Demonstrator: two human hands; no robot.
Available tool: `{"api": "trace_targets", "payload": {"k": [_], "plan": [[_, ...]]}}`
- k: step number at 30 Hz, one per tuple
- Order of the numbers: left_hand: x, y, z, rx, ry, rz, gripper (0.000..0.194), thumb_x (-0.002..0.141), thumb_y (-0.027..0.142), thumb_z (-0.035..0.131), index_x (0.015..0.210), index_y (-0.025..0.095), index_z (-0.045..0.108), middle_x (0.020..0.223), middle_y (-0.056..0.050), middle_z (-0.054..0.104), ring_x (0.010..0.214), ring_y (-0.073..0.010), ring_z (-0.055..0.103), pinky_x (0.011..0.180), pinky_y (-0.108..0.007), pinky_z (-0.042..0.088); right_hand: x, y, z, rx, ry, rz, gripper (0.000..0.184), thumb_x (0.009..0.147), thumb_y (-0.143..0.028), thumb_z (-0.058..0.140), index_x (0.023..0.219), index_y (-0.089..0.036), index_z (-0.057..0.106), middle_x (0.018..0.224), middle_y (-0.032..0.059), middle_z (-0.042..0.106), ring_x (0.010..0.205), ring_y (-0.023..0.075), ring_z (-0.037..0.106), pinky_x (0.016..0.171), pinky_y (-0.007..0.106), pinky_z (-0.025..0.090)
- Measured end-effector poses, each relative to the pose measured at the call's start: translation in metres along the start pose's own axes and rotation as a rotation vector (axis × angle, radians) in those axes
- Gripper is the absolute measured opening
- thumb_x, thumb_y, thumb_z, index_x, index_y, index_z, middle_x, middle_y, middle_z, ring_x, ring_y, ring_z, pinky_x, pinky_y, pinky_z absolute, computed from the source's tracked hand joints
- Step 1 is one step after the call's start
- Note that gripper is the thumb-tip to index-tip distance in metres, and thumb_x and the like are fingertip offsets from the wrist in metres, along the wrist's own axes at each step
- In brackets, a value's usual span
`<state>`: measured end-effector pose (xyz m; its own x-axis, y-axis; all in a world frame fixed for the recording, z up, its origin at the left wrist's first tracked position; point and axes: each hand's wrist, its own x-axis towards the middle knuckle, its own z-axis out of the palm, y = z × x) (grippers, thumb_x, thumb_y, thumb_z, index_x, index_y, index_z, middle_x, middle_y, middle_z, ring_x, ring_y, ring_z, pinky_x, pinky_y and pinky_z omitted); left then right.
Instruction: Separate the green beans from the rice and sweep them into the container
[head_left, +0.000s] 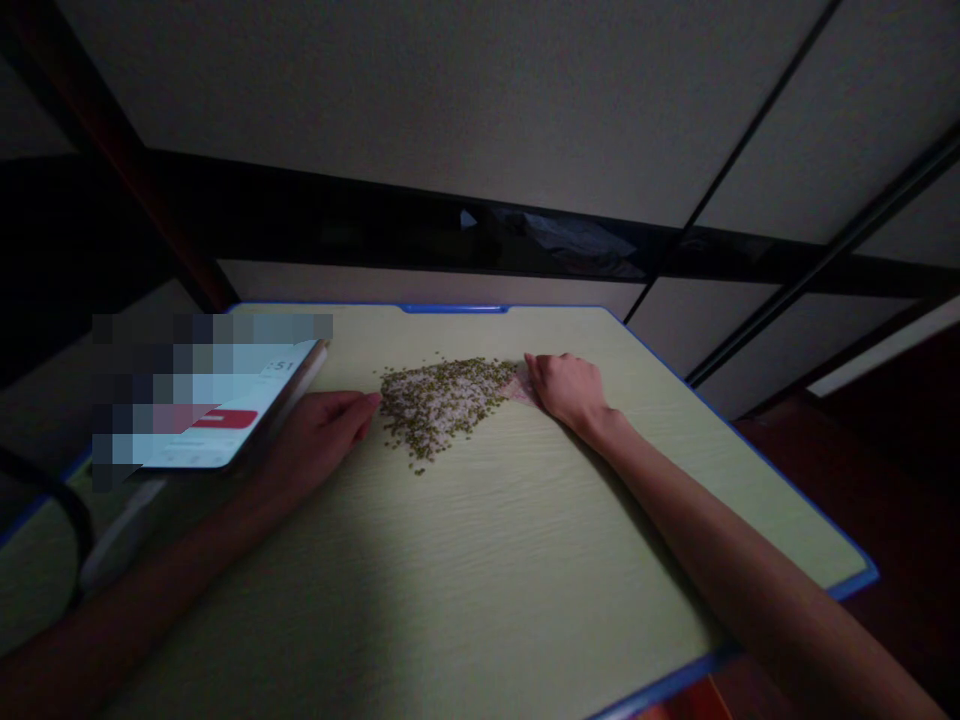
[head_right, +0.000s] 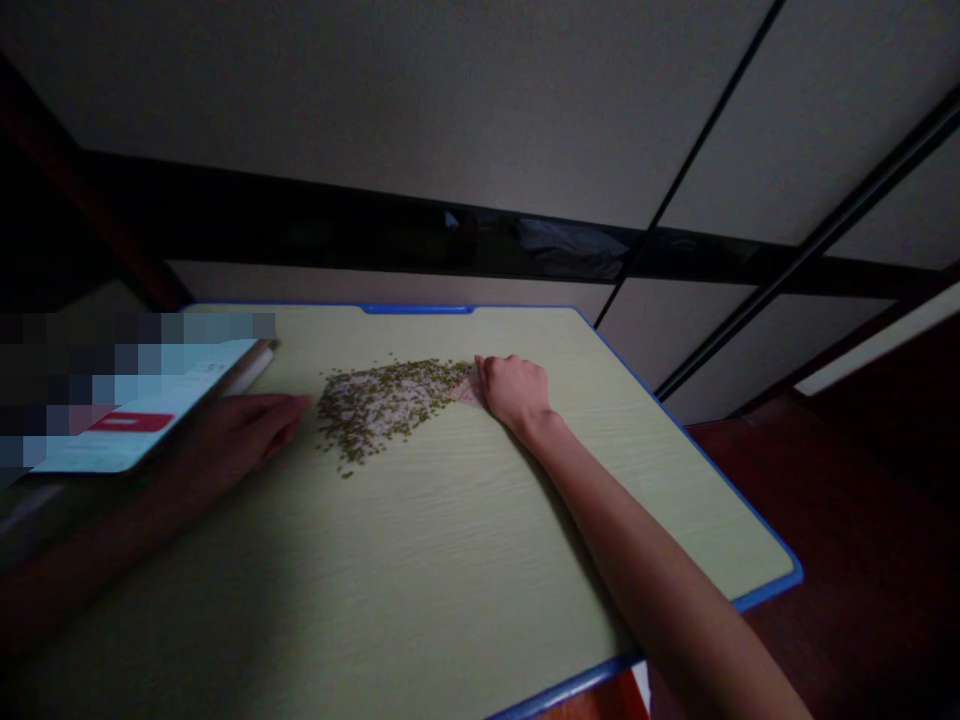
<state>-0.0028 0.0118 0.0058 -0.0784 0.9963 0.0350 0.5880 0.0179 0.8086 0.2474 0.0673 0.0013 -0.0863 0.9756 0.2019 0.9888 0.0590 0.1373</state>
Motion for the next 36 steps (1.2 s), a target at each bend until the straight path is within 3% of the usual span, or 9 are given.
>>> {"api": "trace_targets", "payload": {"k": [20, 36], "plan": [[-0.001, -0.002, 0.000, 0.008, -0.009, 0.005, 0.037, 0.070, 0.046, 0.042, 0.044, 0.020, 0.038, 0.037, 0.007, 0.033, 0.038, -0.0084, 0.032, 0.043, -0.022, 0.024, -0.005, 0.001, -0.002, -0.003, -0.040, -0.005, 0.052, 0.092, -0.038, 0.019, 0.090, -0.016, 0.067, 0.085, 0.0164, 0.068, 0.080, 0.0268, 0.066, 0.064, 0.032, 0.046], [0.000, -0.003, 0.000, -0.002, -0.003, -0.014, 0.036, 0.067, 0.048, 0.042, 0.044, 0.020, 0.038, 0.035, 0.008, 0.033, 0.035, -0.0079, 0.031, 0.041, -0.021, 0.023, -0.011, 0.007, 0.001, -0.025, 0.052, 0.033, 0.052, 0.091, -0.035, 0.022, 0.083, -0.014, 0.068, 0.078, 0.0171, 0.069, 0.072, 0.0277, 0.067, 0.059, 0.032, 0.046]]}}
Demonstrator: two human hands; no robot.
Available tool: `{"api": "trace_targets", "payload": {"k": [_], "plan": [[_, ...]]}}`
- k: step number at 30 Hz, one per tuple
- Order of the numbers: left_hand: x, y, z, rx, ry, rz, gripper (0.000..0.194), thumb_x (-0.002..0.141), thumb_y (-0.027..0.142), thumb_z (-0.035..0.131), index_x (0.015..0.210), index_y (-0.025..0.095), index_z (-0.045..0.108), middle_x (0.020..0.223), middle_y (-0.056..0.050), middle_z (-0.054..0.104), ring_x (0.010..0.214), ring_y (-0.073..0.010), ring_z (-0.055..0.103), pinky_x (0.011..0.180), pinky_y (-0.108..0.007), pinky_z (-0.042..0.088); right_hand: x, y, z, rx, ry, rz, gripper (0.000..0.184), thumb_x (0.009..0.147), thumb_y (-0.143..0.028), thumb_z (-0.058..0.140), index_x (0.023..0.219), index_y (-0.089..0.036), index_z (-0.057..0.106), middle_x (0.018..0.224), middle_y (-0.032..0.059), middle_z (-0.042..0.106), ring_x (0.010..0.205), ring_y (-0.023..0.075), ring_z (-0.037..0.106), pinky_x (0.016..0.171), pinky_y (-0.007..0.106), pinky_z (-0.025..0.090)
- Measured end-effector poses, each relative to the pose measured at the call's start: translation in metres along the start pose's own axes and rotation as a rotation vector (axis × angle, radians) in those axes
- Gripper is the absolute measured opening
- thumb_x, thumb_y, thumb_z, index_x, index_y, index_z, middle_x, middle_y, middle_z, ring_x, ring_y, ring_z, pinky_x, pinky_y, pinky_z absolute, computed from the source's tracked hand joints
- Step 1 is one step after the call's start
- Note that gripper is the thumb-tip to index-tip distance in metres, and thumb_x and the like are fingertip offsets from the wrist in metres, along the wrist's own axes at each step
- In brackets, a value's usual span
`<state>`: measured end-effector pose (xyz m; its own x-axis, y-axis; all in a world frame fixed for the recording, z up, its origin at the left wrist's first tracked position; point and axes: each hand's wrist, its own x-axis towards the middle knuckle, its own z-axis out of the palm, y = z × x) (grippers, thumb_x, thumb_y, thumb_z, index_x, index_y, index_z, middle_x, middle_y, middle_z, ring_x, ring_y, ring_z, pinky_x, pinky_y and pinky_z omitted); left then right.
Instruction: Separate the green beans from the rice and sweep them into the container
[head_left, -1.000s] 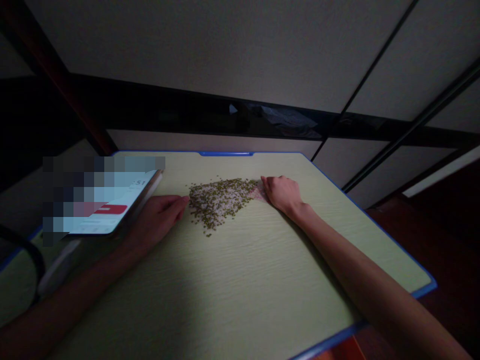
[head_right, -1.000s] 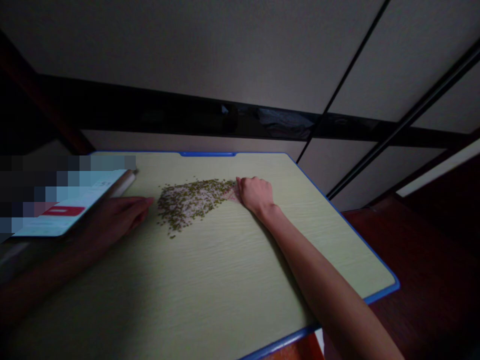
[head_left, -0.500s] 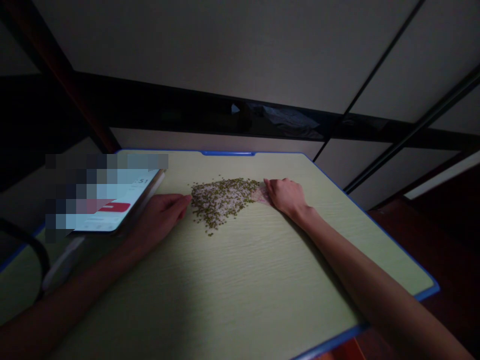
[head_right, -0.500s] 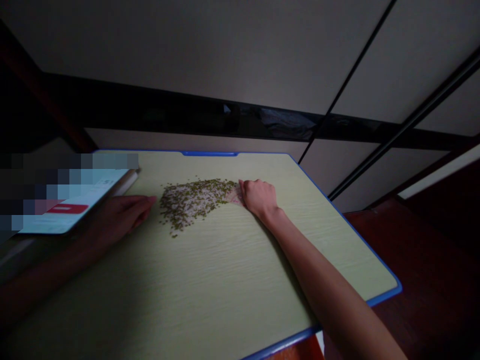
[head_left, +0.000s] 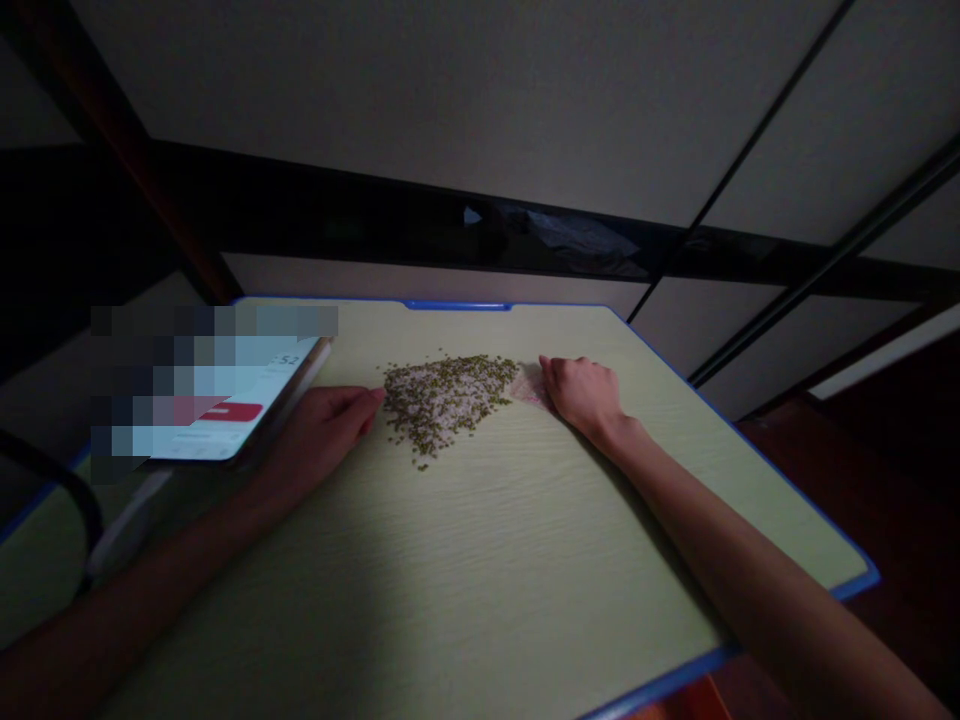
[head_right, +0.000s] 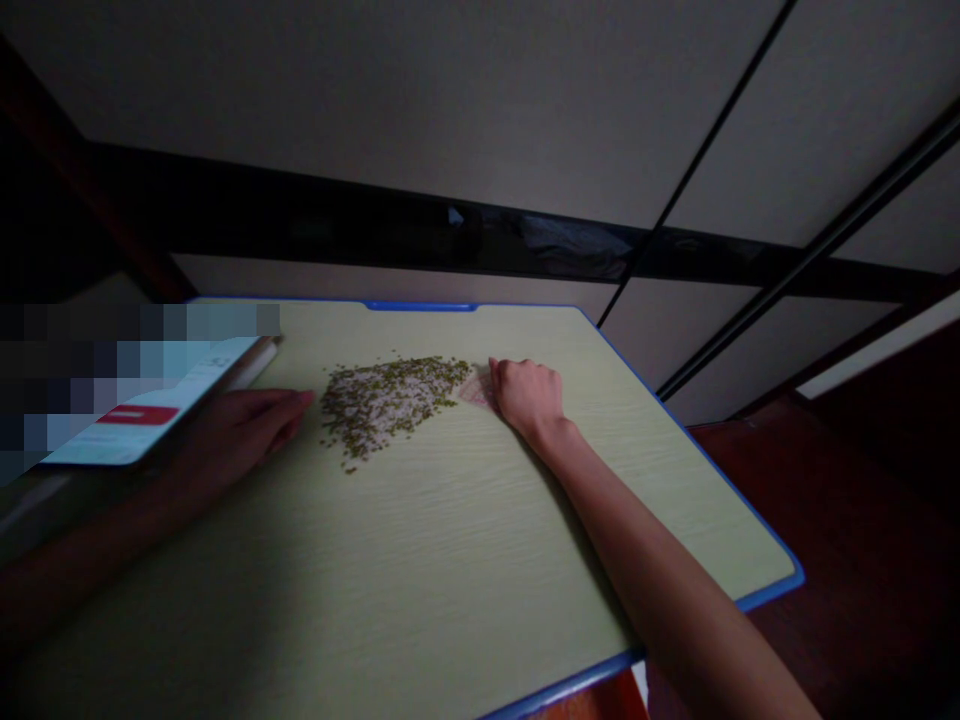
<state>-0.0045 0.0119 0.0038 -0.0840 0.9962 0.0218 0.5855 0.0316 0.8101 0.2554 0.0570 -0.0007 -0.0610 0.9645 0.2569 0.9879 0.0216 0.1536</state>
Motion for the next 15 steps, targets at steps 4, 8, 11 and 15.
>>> {"api": "trace_targets", "payload": {"k": [4, 8, 11, 15], "plan": [[-0.0005, 0.0011, 0.0011, 0.001, -0.002, 0.012, 0.037, 0.067, 0.048, 0.041, 0.043, 0.020, 0.037, 0.036, 0.008, 0.033, 0.035, -0.0073, 0.031, 0.041, -0.021, 0.023, -0.0011, -0.0014, 0.0011, -0.002, 0.017, -0.015, 0.051, 0.091, -0.035, 0.022, 0.081, -0.015, 0.068, 0.077, 0.0172, 0.069, 0.070, 0.0277, 0.067, 0.058, 0.033, 0.046], [-0.0002, 0.0006, 0.0018, 0.015, 0.005, 0.028, 0.037, 0.067, 0.047, 0.041, 0.042, 0.020, 0.036, 0.036, 0.008, 0.033, 0.035, -0.0071, 0.031, 0.042, -0.021, 0.024, -0.0005, -0.0051, -0.0001, 0.003, 0.023, -0.024, 0.050, 0.091, -0.034, 0.023, 0.081, -0.015, 0.068, 0.077, 0.0165, 0.069, 0.070, 0.0284, 0.067, 0.058, 0.035, 0.047], [0.0004, -0.0002, 0.0007, 0.014, 0.004, 0.031, 0.037, 0.067, 0.048, 0.040, 0.042, 0.020, 0.037, 0.036, 0.008, 0.034, 0.035, -0.0071, 0.032, 0.042, -0.021, 0.024, -0.0012, -0.0066, -0.0013, 0.010, 0.010, -0.021, 0.050, 0.091, -0.034, 0.023, 0.081, -0.016, 0.068, 0.077, 0.0161, 0.069, 0.071, 0.0283, 0.067, 0.059, 0.035, 0.047], [0.0004, 0.0001, -0.0002, 0.019, 0.007, 0.023, 0.037, 0.066, 0.049, 0.040, 0.042, 0.020, 0.037, 0.036, 0.007, 0.034, 0.035, -0.0072, 0.032, 0.042, -0.021, 0.025, -0.0033, -0.0092, -0.0030, 0.006, 0.001, -0.022, 0.050, 0.092, -0.034, 0.022, 0.083, -0.016, 0.067, 0.077, 0.0168, 0.069, 0.072, 0.0278, 0.067, 0.060, 0.035, 0.047]]}}
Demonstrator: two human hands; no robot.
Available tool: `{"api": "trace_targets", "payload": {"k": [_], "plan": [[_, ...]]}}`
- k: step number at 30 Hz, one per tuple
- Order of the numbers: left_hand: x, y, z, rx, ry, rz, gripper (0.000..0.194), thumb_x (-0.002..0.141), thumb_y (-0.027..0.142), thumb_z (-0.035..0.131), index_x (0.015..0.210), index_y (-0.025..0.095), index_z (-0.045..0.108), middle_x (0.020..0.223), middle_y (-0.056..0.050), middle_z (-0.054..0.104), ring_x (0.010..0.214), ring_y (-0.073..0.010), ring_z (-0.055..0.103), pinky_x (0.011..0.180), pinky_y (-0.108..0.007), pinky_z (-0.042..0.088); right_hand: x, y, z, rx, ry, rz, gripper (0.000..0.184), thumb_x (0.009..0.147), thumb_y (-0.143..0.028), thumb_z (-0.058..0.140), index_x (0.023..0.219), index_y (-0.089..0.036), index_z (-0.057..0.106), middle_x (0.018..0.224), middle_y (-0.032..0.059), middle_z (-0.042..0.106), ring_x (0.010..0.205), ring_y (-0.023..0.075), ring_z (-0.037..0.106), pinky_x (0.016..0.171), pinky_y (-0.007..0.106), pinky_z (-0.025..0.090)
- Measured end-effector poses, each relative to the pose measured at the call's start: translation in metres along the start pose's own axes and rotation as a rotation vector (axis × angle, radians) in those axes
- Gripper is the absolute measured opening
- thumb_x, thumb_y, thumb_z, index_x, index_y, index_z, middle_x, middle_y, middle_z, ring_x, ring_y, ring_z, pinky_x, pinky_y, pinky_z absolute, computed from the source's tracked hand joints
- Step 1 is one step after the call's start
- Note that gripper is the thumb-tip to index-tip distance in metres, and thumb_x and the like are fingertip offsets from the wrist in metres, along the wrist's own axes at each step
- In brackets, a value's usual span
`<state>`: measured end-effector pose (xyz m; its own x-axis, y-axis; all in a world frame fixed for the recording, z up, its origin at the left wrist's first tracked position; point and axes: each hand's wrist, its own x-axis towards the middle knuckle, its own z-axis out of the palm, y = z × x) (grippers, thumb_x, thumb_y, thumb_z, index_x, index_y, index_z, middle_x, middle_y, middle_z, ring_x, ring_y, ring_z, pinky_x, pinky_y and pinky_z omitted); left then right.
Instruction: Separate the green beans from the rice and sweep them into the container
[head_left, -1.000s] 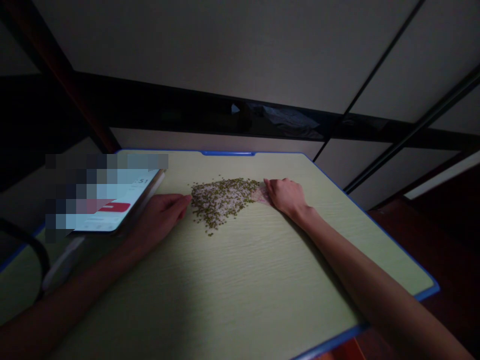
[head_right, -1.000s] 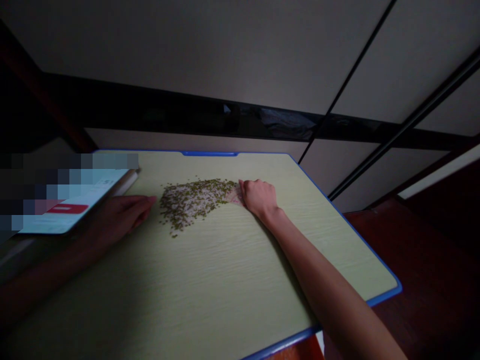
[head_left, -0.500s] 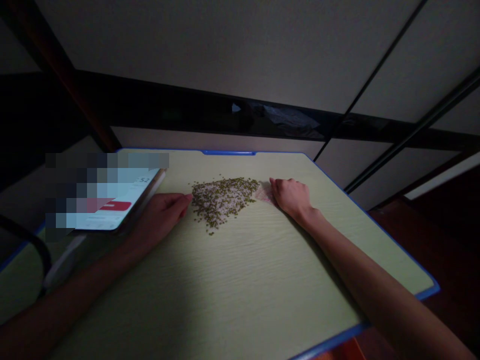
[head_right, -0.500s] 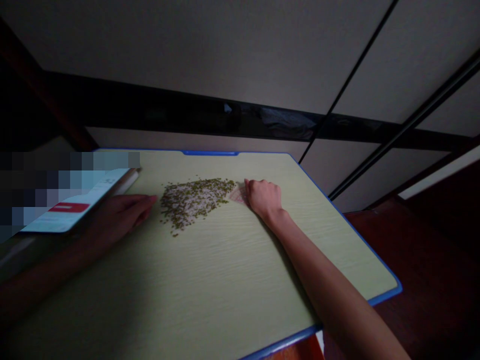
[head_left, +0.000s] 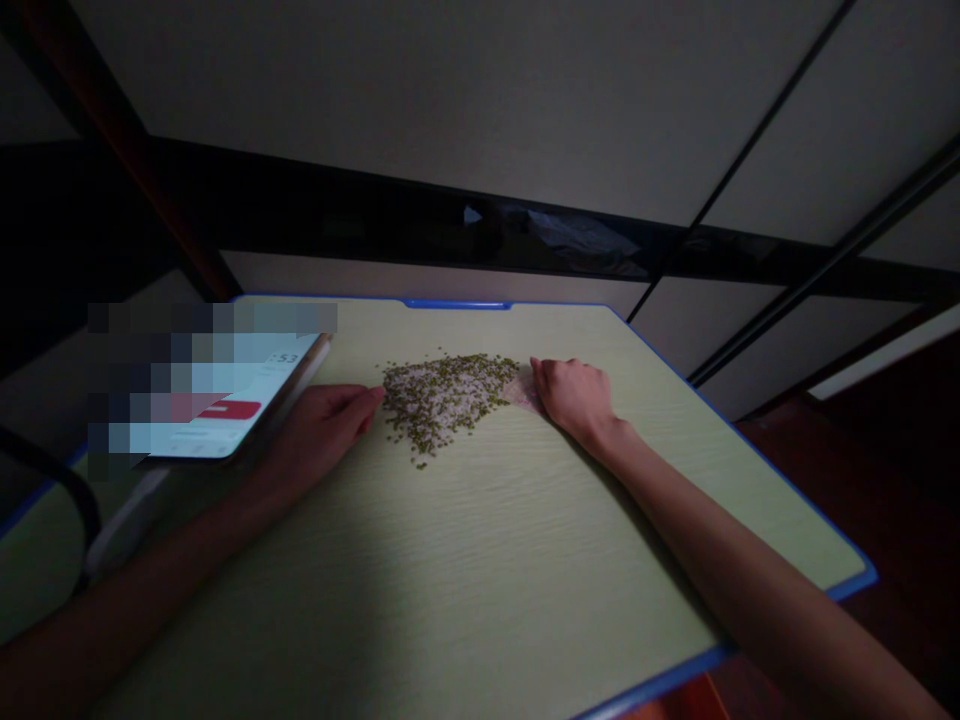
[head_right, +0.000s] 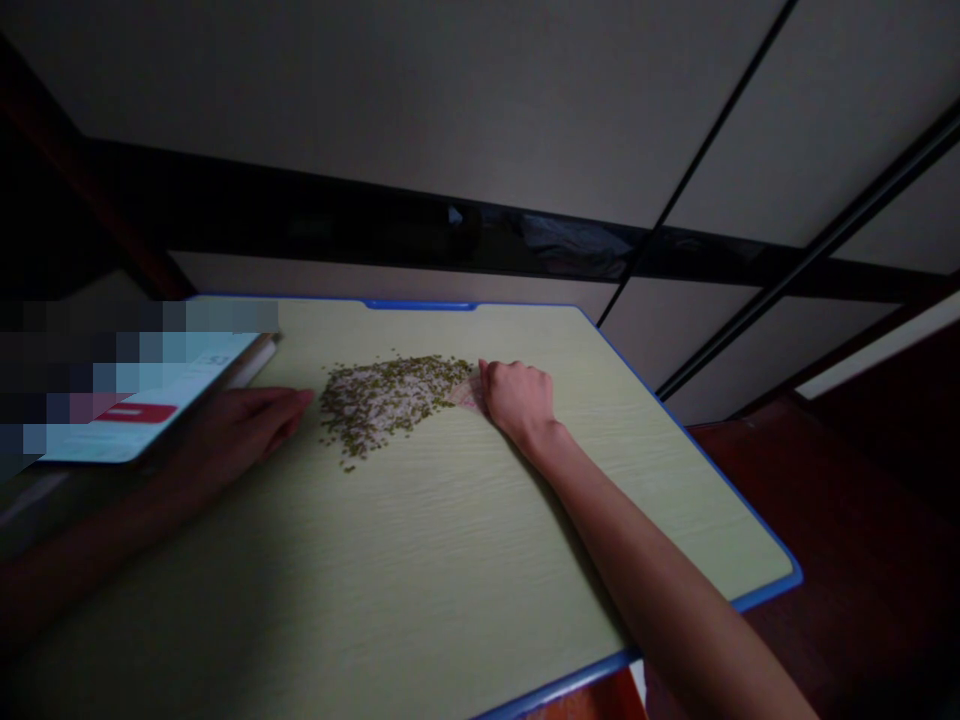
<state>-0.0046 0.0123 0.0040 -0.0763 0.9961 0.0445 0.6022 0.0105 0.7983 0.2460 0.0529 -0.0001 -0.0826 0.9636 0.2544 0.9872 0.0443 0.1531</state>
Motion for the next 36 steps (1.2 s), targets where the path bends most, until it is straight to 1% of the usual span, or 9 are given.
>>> {"api": "trace_targets", "payload": {"k": [7, 11, 16, 25, 31, 36], "plan": [[-0.001, 0.002, 0.001, 0.014, -0.001, 0.001, 0.037, 0.065, 0.049, 0.041, 0.042, 0.020, 0.037, 0.035, 0.007, 0.034, 0.035, -0.0076, 0.032, 0.041, -0.021, 0.024, -0.002, -0.005, -0.001, 0.006, -0.002, -0.018, 0.051, 0.092, -0.036, 0.021, 0.084, -0.016, 0.068, 0.077, 0.0166, 0.069, 0.072, 0.0284, 0.067, 0.059, 0.034, 0.047], [-0.001, 0.004, 0.000, 0.015, -0.001, 0.008, 0.037, 0.066, 0.047, 0.039, 0.041, 0.021, 0.035, 0.035, 0.007, 0.032, 0.035, -0.0079, 0.031, 0.040, -0.021, 0.023, -0.002, -0.006, 0.000, -0.003, 0.003, -0.028, 0.051, 0.092, -0.036, 0.021, 0.085, -0.016, 0.068, 0.077, 0.0159, 0.069, 0.072, 0.0279, 0.067, 0.059, 0.033, 0.046], [0.000, 0.001, 0.001, 0.013, -0.006, 0.032, 0.037, 0.067, 0.047, 0.040, 0.042, 0.021, 0.037, 0.036, 0.007, 0.033, 0.035, -0.0081, 0.032, 0.040, -0.021, 0.024, -0.002, -0.008, -0.001, -0.002, 0.009, -0.044, 0.051, 0.092, -0.035, 0.022, 0.084, -0.015, 0.068, 0.075, 0.0160, 0.069, 0.070, 0.0278, 0.067, 0.058, 0.033, 0.046], [-0.001, 0.000, 0.000, 0.013, -0.012, 0.007, 0.036, 0.069, 0.045, 0.040, 0.043, 0.020, 0.037, 0.036, 0.007, 0.033, 0.036, -0.0079, 0.032, 0.042, -0.021, 0.024, -0.004, -0.011, -0.004, 0.001, 0.011, -0.066, 0.050, 0.092, -0.035, 0.022, 0.083, -0.016, 0.067, 0.076, 0.0148, 0.069, 0.070, 0.0271, 0.067, 0.057, 0.033, 0.046], [-0.001, 0.000, 0.001, 0.016, -0.016, 0.005, 0.037, 0.071, 0.045, 0.040, 0.044, 0.020, 0.038, 0.036, 0.007, 0.034, 0.037, -0.0082, 0.033, 0.043, -0.022, 0.025, -0.007, -0.011, -0.005, 0.022, -0.021, -0.078, 0.051, 0.092, -0.035, 0.021, 0.084, -0.016, 0.067, 0.076, 0.0152, 0.069, 0.070, 0.0260, 0.066, 0.058, 0.032, 0.045], [-0.001, -0.001, 0.001, 0.017, -0.013, -0.008, 0.036, 0.071, 0.045, 0.041, 0.045, 0.020, 0.038, 0.037, 0.007, 0.033, 0.037, -0.0083, 0.033, 0.043, -0.022, 0.024, -0.008, -0.011, -0.005, 0.020, -0.013, -0.087, 0.051, 0.092, -0.036, 0.021, 0.083, -0.016, 0.067, 0.075, 0.0151, 0.069, 0.068, 0.0257, 0.066, 0.057, 0.032, 0.044]]}}
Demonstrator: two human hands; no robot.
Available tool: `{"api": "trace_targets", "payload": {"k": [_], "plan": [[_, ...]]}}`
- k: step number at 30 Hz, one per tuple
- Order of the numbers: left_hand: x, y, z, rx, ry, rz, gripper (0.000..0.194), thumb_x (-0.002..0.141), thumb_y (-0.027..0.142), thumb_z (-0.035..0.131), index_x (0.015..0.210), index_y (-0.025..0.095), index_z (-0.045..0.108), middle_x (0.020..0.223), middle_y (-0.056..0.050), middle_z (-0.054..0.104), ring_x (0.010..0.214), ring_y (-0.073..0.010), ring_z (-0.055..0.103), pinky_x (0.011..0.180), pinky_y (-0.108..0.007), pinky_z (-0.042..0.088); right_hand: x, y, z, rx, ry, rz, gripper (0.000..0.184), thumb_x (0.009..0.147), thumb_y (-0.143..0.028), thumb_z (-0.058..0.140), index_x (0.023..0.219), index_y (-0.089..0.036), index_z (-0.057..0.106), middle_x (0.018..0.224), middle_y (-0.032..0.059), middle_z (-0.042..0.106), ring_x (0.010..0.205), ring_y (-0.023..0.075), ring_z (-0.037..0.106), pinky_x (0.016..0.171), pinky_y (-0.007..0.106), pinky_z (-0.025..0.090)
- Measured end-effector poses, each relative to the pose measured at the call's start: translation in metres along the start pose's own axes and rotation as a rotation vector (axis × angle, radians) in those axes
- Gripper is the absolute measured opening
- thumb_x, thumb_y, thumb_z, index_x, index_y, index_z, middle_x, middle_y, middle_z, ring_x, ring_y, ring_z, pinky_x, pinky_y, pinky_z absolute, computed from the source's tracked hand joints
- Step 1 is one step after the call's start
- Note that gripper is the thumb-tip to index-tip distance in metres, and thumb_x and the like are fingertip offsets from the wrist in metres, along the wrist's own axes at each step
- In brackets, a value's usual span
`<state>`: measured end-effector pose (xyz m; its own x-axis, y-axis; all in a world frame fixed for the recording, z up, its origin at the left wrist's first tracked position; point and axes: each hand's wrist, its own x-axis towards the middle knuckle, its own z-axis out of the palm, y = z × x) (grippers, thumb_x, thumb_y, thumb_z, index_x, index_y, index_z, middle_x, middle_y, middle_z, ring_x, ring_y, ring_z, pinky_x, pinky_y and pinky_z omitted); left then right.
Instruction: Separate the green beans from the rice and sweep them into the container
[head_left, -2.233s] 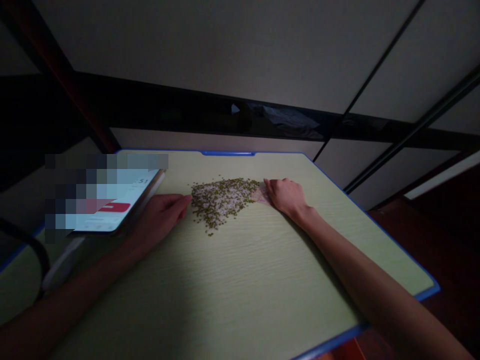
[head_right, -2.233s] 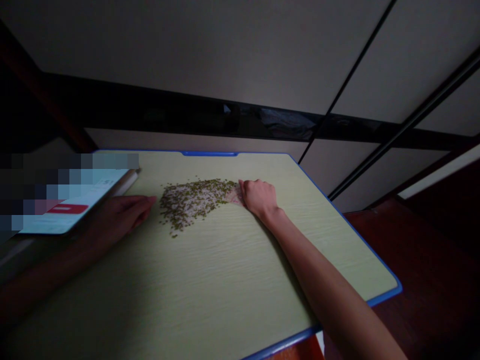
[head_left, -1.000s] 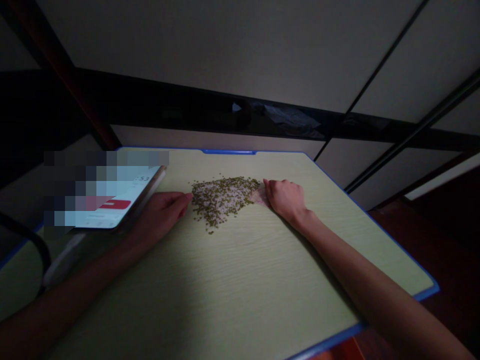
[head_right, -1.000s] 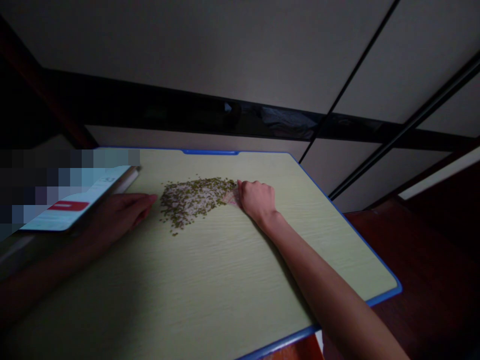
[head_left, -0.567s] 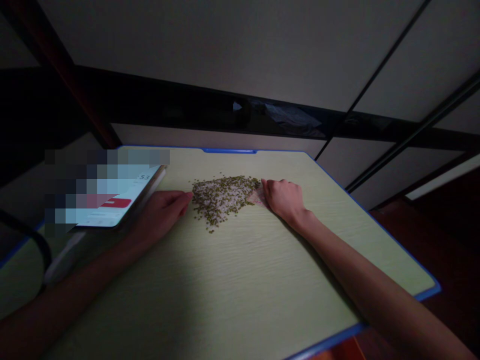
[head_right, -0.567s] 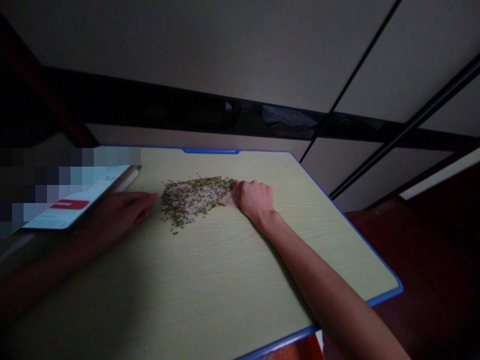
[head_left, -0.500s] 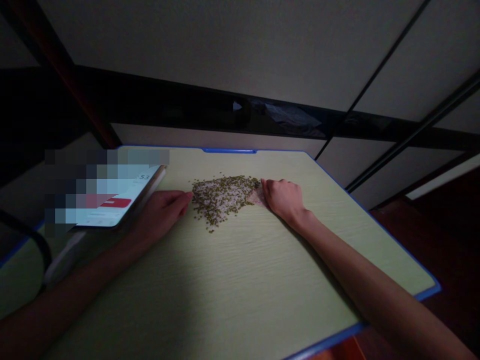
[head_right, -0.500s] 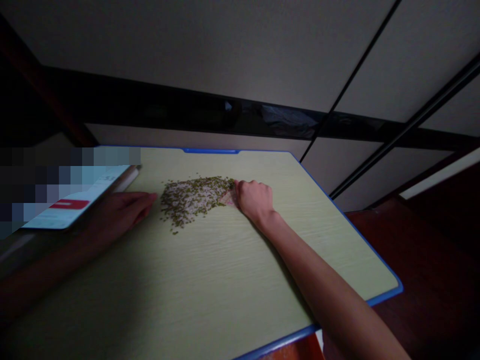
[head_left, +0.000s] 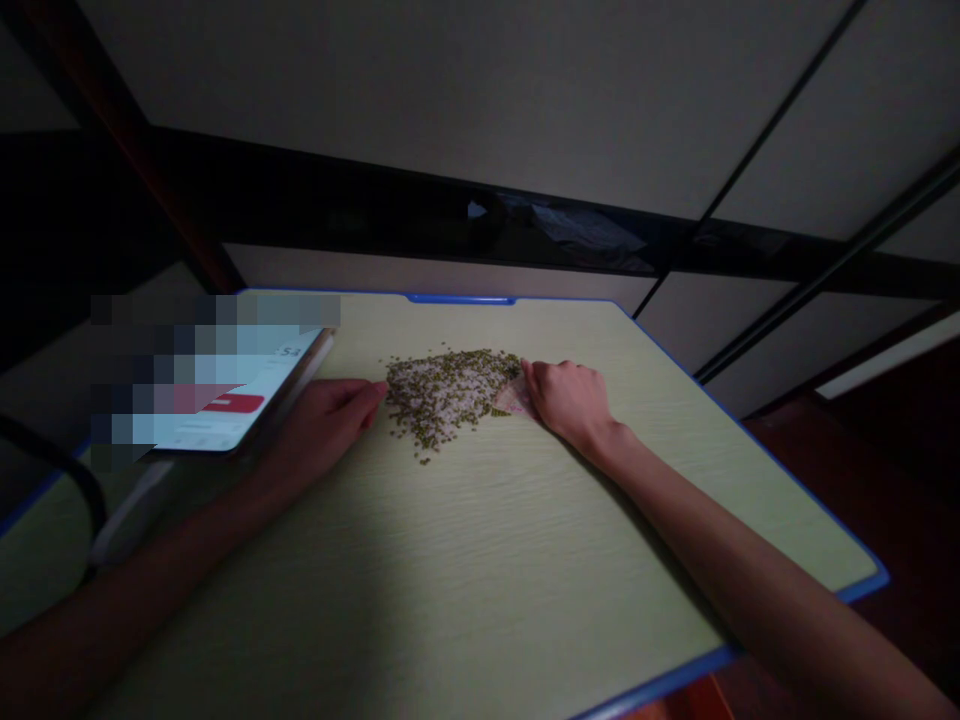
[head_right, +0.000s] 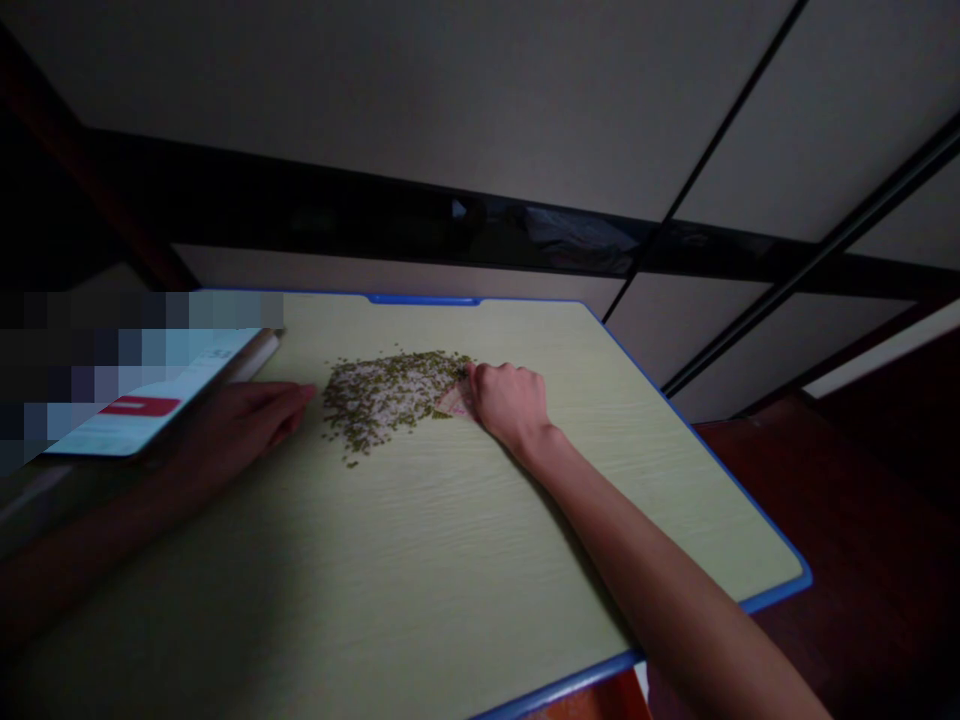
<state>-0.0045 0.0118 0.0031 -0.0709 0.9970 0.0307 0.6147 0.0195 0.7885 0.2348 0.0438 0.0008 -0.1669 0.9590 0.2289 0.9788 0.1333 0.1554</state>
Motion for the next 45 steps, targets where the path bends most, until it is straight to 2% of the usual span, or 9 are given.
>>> {"api": "trace_targets", "payload": {"k": [10, 25, 45], "plan": [[-0.0008, 0.0016, -0.0010, -0.006, -0.002, -0.006, 0.036, 0.072, 0.044, 0.041, 0.044, 0.019, 0.039, 0.037, 0.007, 0.034, 0.037, -0.0079, 0.032, 0.043, -0.021, 0.025, -0.0028, -0.0009, 0.0023, 0.007, 0.020, -0.040, 0.052, 0.092, -0.036, 0.021, 0.080, -0.016, 0.067, 0.070, 0.0145, 0.069, 0.064, 0.0265, 0.066, 0.053, 0.031, 0.042], [-0.0019, 0.0006, -0.0009, -0.010, -0.005, -0.005, 0.037, 0.071, 0.045, 0.040, 0.045, 0.020, 0.039, 0.036, 0.007, 0.033, 0.036, -0.0082, 0.032, 0.041, -0.022, 0.023, -0.0067, -0.0053, -0.0022, 0.002, -0.023, -0.051, 0.053, 0.092, -0.036, 0.020, 0.082, -0.015, 0.068, 0.071, 0.0145, 0.068, 0.066, 0.0250, 0.066, 0.055, 0.030, 0.042], [0.0000, -0.0028, 0.0007, -0.010, -0.008, -0.016, 0.036, 0.073, 0.043, 0.041, 0.046, 0.019, 0.040, 0.036, 0.008, 0.033, 0.036, -0.0075, 0.031, 0.042, -0.021, 0.023, -0.0039, -0.0013, 0.0003, 0.005, -0.035, 0.030, 0.051, 0.091, -0.035, 0.022, 0.083, -0.015, 0.069, 0.077, 0.0164, 0.069, 0.070, 0.0276, 0.066, 0.058, 0.034, 0.045]]}}
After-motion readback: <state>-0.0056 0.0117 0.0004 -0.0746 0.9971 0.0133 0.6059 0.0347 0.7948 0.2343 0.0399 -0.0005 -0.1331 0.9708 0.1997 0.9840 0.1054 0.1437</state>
